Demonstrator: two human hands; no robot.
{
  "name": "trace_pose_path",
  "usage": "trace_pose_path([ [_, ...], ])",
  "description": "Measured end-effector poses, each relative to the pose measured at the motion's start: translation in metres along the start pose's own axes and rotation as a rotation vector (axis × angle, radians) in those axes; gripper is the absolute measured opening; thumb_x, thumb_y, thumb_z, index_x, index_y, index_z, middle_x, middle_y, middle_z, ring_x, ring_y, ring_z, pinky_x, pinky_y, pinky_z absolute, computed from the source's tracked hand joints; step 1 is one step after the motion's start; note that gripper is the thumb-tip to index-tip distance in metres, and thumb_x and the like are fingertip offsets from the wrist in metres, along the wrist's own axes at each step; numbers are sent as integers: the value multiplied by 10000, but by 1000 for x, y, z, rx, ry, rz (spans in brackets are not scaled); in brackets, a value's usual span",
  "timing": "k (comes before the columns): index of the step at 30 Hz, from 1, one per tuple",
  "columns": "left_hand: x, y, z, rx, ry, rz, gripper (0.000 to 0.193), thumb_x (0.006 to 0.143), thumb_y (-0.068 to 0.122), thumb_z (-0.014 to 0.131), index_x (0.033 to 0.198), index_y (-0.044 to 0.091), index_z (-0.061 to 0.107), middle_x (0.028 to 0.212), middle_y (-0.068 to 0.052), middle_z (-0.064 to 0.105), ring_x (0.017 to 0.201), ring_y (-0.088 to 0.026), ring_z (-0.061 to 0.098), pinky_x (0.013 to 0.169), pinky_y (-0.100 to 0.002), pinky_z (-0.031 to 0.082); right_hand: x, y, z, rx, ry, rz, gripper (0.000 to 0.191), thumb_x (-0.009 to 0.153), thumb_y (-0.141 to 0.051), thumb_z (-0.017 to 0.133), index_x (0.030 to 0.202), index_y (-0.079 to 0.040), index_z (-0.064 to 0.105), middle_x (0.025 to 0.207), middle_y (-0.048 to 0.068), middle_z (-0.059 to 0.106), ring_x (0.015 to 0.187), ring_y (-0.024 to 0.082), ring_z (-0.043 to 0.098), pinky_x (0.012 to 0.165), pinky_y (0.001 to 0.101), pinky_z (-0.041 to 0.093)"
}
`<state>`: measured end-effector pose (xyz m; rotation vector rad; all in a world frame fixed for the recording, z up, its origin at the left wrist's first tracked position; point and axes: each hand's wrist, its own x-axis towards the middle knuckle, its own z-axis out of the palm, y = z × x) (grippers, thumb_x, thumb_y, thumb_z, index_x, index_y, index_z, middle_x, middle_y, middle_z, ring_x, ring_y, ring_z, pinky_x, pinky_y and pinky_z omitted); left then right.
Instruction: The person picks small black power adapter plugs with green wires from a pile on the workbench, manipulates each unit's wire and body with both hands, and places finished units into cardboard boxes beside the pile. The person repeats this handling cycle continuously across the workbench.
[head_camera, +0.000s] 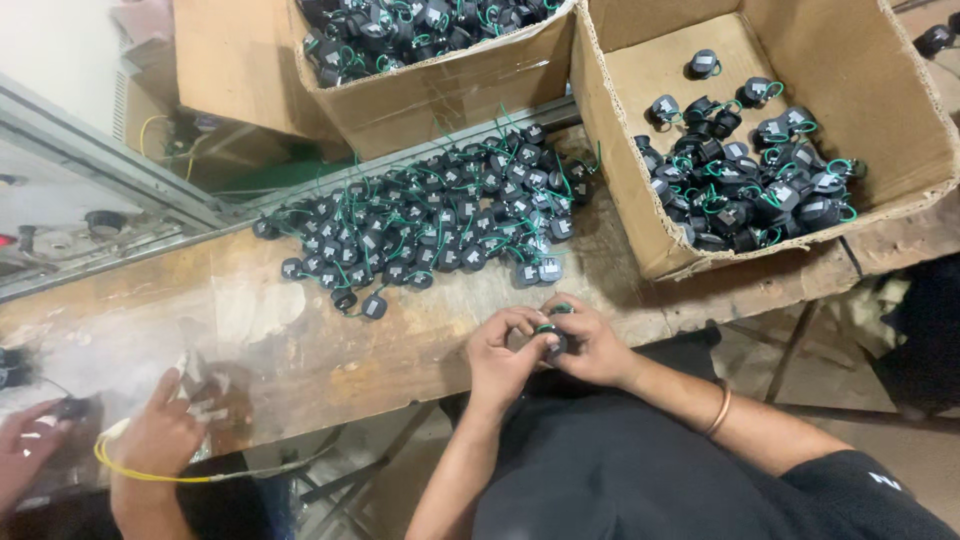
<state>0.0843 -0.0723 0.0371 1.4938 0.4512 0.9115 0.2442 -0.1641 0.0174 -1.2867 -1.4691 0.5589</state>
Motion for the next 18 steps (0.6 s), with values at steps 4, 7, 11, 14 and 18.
trace_pose_path([
  [4,1,5,4,39,63,7,207,810,8,826,856,37,626,1005,-115,755,972,-200,719,879,-329,570,-1,4,-1,14,-23,-48,331,759,-85,833,1050,-27,686,1133,117,615,1065,255,644,894,372,532],
  [7,12,15,-7,216,82,185,183,830,88,826,891,29,664,1016,-129,754,976,-242,729,891,-346,564,-1,6,-4,141,-1,-25,329,743,-85,832,1024,-16,674,1122,121,601,1061,260,622,898,378,515],
  [11,45,20,-17,568,289,244,220,899,174,772,1060,38,709,1111,-126,747,1075,-304,722,962,-402,561,1,4,-12,217,42,47,336,775,-162,876,896,-70,577,1056,88,585,986,215,633,891,353,508],
  [14,57,16,-18,1081,171,437,506,795,168,776,1247,-23,652,1320,-258,653,1237,-469,553,1017,-504,443,5,0,-14,151,-10,-27,344,788,-184,878,883,-81,564,1052,82,606,1021,212,621,915,357,495],
  [18,42,-1,-18,1066,99,303,473,791,135,771,1228,29,623,1296,-165,667,1310,-417,533,1072,-483,426,5,-5,-13,118,-80,-74,308,816,-183,873,903,-87,594,1040,75,599,1024,213,619,922,363,498],
])
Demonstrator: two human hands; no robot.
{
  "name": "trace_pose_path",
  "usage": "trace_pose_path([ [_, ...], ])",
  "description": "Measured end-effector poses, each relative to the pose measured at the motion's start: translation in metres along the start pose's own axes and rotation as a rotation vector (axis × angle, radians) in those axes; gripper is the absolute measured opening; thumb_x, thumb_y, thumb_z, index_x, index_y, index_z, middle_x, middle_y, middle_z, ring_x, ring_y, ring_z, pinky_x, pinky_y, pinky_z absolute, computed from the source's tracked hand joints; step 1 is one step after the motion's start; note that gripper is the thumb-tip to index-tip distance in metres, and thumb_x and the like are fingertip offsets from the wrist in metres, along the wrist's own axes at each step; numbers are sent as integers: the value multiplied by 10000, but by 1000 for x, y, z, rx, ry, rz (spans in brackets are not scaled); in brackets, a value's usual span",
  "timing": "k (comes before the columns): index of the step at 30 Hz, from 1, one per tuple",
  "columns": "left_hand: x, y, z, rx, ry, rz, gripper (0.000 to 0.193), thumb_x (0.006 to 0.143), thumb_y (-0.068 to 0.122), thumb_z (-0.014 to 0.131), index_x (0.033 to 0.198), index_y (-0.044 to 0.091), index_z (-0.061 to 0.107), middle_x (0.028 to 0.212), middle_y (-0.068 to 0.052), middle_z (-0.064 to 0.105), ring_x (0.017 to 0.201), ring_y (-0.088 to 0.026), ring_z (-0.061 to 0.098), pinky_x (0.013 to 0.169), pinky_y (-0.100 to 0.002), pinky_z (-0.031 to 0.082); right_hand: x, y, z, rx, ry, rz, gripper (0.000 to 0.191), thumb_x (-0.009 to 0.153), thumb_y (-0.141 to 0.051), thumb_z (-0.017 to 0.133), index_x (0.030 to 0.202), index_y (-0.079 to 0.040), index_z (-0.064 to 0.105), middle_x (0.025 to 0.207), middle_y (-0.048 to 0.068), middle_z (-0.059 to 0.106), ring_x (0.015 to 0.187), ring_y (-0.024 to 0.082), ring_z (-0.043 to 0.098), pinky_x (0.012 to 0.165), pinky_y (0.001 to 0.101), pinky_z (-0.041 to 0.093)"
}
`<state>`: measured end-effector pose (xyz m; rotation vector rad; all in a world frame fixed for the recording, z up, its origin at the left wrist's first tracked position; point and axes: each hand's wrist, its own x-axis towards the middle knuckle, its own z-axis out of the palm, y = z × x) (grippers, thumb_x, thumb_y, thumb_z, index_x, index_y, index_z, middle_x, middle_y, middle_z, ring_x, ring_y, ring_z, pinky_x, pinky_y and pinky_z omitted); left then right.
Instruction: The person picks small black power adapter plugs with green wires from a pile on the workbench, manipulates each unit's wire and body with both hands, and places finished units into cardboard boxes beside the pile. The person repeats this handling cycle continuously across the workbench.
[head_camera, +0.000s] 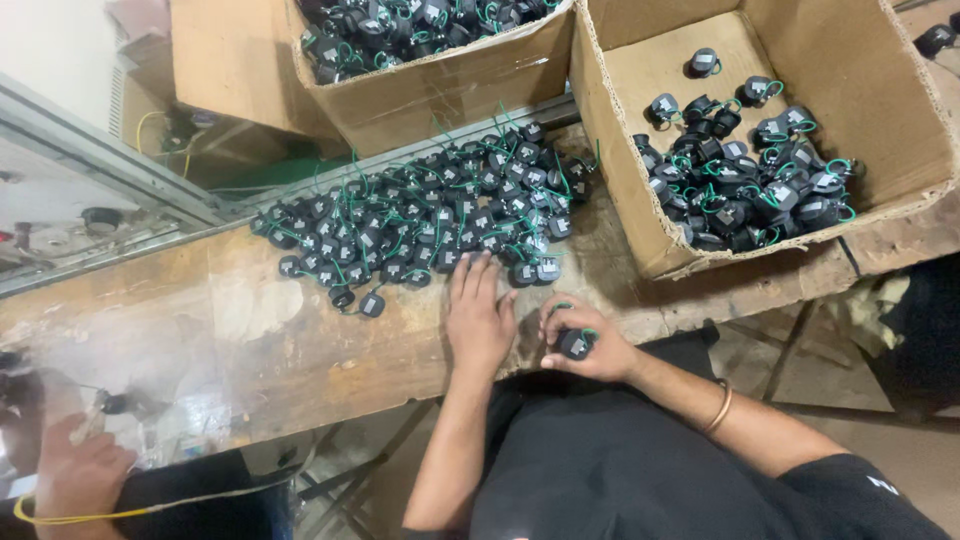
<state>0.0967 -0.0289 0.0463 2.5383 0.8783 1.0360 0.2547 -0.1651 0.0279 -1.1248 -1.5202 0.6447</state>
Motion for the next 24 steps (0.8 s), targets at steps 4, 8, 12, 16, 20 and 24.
trace_pose_path([
  [4,-19,-15,7,-131,80,-105,219,862,87,773,1074,81,720,1134,-69,739,1214,-320,669,1074,-409,514,-1,3,-1,116,10,54,298,839,-190,860,914,-87,590,1045,74,593,1018,215,615,919,364,497],
  [8,-25,-30,5,-565,184,-319,197,922,28,709,1111,17,766,1184,-134,760,1095,-271,749,956,-330,575,-1,6,-3,107,22,49,295,860,-210,840,949,-81,590,1055,71,592,1044,216,603,948,364,491],
  [12,-24,-34,-1,-596,286,-370,332,1006,8,600,1334,23,649,1290,-181,716,1159,-248,711,981,-321,554,-3,8,-3,133,65,123,341,874,-288,819,1077,-75,647,1059,68,624,1035,192,624,934,361,517],
  [16,-34,-8,-6,-1007,131,-421,387,1029,-6,581,1413,39,587,1195,-127,762,1073,-198,738,950,-321,585,-9,14,-2,236,97,299,587,851,-385,783,1321,-79,607,1171,79,597,1038,205,647,943,388,536],
  [20,-26,28,-6,-834,-42,38,373,896,-82,646,1242,52,672,1161,-105,766,1041,-224,749,902,-323,610,-15,27,-2,-66,20,110,633,879,-368,798,1372,-41,571,1389,144,552,1320,318,527,1114,446,407],
  [24,-10,43,-9,-649,144,195,298,842,-86,736,1102,60,731,970,-66,759,957,-245,747,860,-343,592,-18,36,-6,-83,-38,144,550,869,-370,836,1281,-64,637,1348,151,613,1325,332,566,1148,444,433],
])
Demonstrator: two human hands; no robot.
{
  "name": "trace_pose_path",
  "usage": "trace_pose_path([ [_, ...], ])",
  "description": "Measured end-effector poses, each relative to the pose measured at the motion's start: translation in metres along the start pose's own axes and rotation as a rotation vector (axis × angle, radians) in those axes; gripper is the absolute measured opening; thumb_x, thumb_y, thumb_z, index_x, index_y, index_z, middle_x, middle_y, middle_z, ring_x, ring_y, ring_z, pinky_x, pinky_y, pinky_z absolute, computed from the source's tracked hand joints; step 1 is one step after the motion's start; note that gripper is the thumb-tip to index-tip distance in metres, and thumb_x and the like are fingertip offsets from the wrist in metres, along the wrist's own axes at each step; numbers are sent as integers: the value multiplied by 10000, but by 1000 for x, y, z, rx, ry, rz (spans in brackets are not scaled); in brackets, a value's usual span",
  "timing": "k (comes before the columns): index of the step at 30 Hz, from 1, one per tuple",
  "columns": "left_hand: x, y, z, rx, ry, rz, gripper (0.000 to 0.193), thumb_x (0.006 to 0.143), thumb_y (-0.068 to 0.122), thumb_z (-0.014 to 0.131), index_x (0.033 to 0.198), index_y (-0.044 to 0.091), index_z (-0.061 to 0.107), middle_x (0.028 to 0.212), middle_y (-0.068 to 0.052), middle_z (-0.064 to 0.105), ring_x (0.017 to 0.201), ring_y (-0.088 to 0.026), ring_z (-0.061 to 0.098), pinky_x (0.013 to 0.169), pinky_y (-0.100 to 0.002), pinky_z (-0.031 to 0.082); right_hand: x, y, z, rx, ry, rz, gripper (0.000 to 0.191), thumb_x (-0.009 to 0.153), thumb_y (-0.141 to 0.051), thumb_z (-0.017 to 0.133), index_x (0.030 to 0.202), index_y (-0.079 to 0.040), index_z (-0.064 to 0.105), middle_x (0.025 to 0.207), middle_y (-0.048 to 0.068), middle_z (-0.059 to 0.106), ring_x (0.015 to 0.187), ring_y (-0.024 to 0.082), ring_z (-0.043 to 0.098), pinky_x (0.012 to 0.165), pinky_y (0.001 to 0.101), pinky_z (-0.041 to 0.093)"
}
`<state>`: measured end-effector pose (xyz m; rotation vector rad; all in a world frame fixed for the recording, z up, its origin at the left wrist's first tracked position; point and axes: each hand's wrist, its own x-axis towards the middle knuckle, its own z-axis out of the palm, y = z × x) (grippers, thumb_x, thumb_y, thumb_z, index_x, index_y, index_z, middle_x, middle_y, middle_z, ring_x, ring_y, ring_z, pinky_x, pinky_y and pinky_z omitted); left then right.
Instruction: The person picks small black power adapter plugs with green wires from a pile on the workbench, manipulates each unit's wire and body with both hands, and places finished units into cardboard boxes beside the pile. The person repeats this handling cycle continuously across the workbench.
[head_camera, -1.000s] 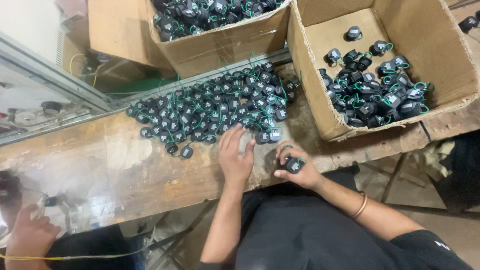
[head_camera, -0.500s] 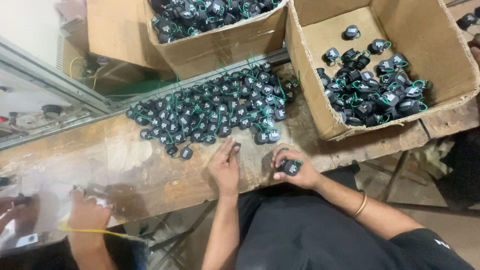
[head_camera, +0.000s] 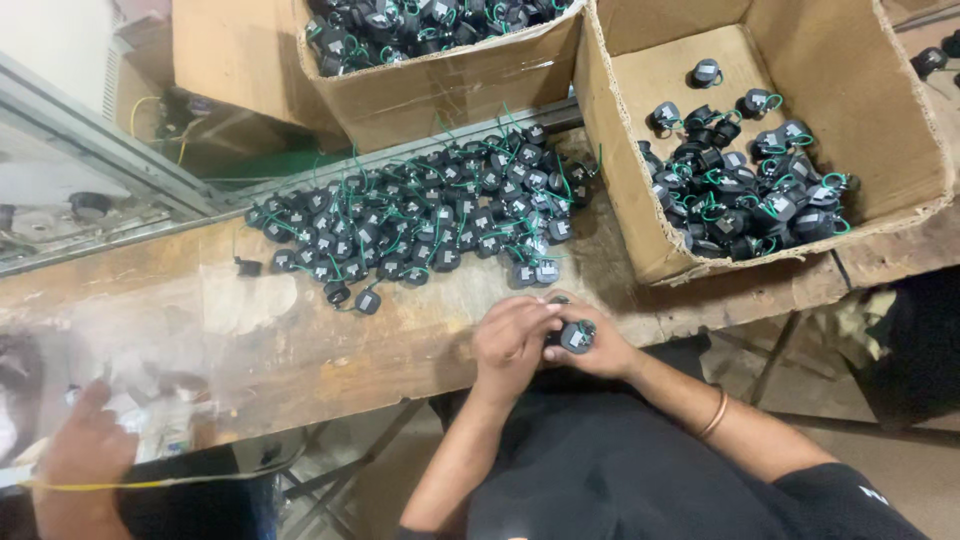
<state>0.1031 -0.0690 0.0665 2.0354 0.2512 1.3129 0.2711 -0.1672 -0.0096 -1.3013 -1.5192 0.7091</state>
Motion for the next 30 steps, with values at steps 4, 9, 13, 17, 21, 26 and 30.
trace_pose_path([
  [4,-5,3,-3,13,95,-40,281,863,-99,718,1088,69,734,892,-38,777,852,-204,763,793,-322,598,0,-1,4,-92,-34,28,614,794,-320,876,1295,-46,649,1331,182,656,1353,366,532,1150,471,371],
  [9,-12,-8,-6,-37,116,-1,305,879,-88,713,1130,86,709,933,-66,781,837,-218,775,793,-317,603,6,-5,16,-122,36,48,650,782,-308,875,1322,-58,616,1336,172,611,1317,361,540,1116,459,403],
  [13,-15,-10,2,-140,93,-3,312,906,-85,707,1154,105,698,954,-71,781,834,-218,777,804,-311,610,5,-10,16,-45,23,-88,530,811,-261,842,1256,-68,630,1411,197,546,1338,368,534,1107,447,432],
  [17,-16,-8,5,-178,66,-75,344,909,-142,635,1151,92,707,1065,-122,788,851,-189,771,759,-300,618,5,-16,7,34,-24,-118,410,815,-242,865,1143,-86,674,1256,142,619,1220,316,603,1062,426,477],
  [21,-17,-12,-11,-240,-41,-61,400,892,-168,545,1188,70,671,1190,-155,751,1096,-262,746,921,-362,599,8,-19,2,141,18,-149,439,823,-240,861,1169,-59,659,1244,145,603,1209,314,598,1049,425,475],
  [26,-28,-23,-25,-404,-152,-207,346,869,-165,618,1131,50,692,1236,-173,754,1256,-311,703,952,-344,549,7,-18,0,106,59,-43,479,810,-240,847,1205,-40,665,1250,151,612,1192,302,620,1020,422,488],
  [30,-37,-37,-20,-514,-131,-301,290,810,-163,775,1018,19,688,1170,-168,744,1204,-293,691,1056,-399,548,7,-24,4,66,85,-79,433,847,-247,833,1185,-42,655,1250,150,610,1202,300,625,1036,422,493],
])
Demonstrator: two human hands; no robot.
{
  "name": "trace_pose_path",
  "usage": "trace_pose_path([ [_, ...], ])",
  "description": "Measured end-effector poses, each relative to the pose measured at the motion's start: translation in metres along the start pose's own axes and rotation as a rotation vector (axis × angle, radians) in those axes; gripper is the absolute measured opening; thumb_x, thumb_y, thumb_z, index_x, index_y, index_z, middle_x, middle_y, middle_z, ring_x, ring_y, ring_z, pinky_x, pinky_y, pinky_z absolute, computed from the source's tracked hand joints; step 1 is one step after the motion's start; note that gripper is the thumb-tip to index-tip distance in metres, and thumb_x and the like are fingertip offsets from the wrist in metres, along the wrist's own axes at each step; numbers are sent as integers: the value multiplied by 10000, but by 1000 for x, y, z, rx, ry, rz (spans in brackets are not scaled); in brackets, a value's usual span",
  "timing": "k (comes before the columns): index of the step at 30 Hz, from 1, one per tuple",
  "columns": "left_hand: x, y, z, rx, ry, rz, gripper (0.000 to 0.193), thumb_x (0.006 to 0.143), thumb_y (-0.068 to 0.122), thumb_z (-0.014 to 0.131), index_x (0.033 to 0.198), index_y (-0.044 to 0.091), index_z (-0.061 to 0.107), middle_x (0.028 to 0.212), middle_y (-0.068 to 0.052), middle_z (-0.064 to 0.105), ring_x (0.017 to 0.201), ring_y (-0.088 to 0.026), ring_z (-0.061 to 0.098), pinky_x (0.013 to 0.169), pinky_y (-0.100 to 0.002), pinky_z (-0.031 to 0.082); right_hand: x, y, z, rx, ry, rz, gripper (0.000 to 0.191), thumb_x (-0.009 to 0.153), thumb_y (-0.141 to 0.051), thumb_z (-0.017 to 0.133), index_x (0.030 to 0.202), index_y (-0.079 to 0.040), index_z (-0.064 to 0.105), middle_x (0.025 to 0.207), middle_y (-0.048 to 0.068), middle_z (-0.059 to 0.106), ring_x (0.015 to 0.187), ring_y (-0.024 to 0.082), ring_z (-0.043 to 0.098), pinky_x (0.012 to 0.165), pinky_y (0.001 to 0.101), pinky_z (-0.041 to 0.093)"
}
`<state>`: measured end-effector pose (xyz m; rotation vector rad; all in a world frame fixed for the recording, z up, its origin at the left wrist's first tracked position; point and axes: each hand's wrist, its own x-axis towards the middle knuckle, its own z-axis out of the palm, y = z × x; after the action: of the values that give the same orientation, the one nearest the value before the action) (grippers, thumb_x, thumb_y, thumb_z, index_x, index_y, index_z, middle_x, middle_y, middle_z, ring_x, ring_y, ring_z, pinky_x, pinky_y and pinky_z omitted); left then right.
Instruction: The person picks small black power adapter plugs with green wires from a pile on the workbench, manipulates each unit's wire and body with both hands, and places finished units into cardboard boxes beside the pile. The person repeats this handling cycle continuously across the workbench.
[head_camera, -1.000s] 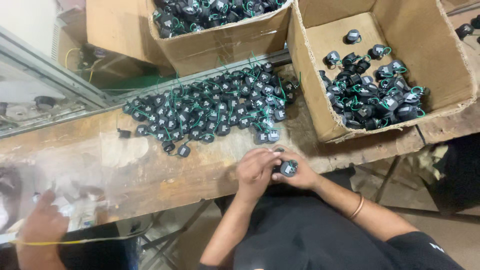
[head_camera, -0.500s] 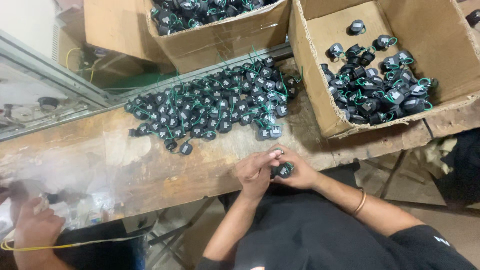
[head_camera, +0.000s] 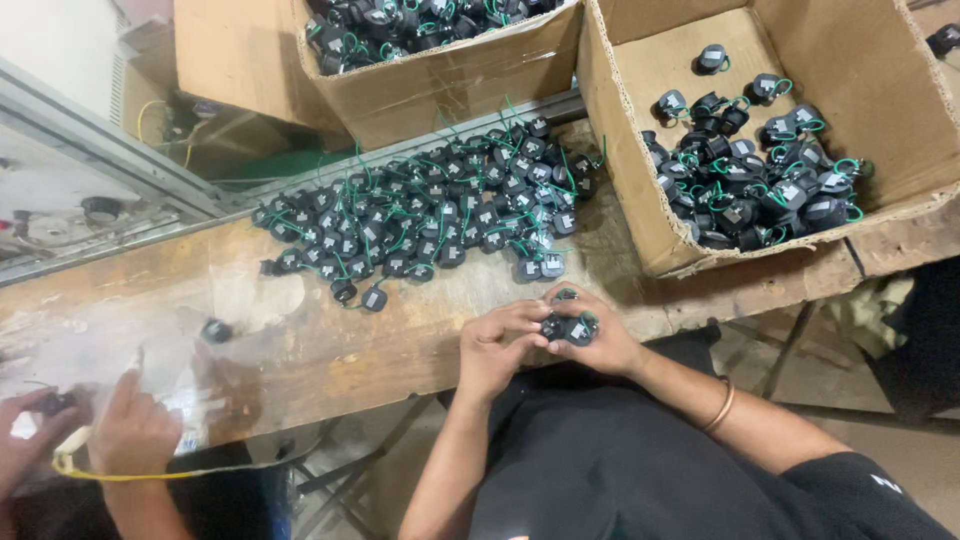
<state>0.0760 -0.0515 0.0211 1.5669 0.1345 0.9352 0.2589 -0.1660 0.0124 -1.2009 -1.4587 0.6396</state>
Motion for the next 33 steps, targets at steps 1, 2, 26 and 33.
trace_pose_path([
  [1,0,-4,0,-50,11,-46,283,784,-164,798,969,12,677,1139,-164,743,1169,-282,692,1041,-398,548,1,-3,1,-10,2,-17,416,860,-244,825,1182,-43,657,1254,152,607,1209,305,621,1045,426,490],
  [2,-1,-7,2,-191,54,-155,291,783,-161,803,946,23,648,1085,-135,710,1097,-247,671,989,-379,552,2,-5,2,-35,-29,-33,416,844,-245,829,1167,-44,662,1232,151,612,1191,309,624,1027,425,494],
  [26,32,5,-24,1116,304,-35,389,822,99,775,1190,40,662,1221,-140,667,1235,-378,582,1078,-475,457,3,6,5,1162,160,275,663,937,-97,727,1506,-81,387,1303,134,561,1135,271,628,831,425,587],
  [33,23,14,-21,1029,261,58,280,804,63,755,1069,96,672,1135,-141,692,1077,-358,629,917,-444,508,3,4,6,1129,110,264,688,929,-132,760,1501,-106,378,1332,142,547,1174,284,624,833,431,596],
])
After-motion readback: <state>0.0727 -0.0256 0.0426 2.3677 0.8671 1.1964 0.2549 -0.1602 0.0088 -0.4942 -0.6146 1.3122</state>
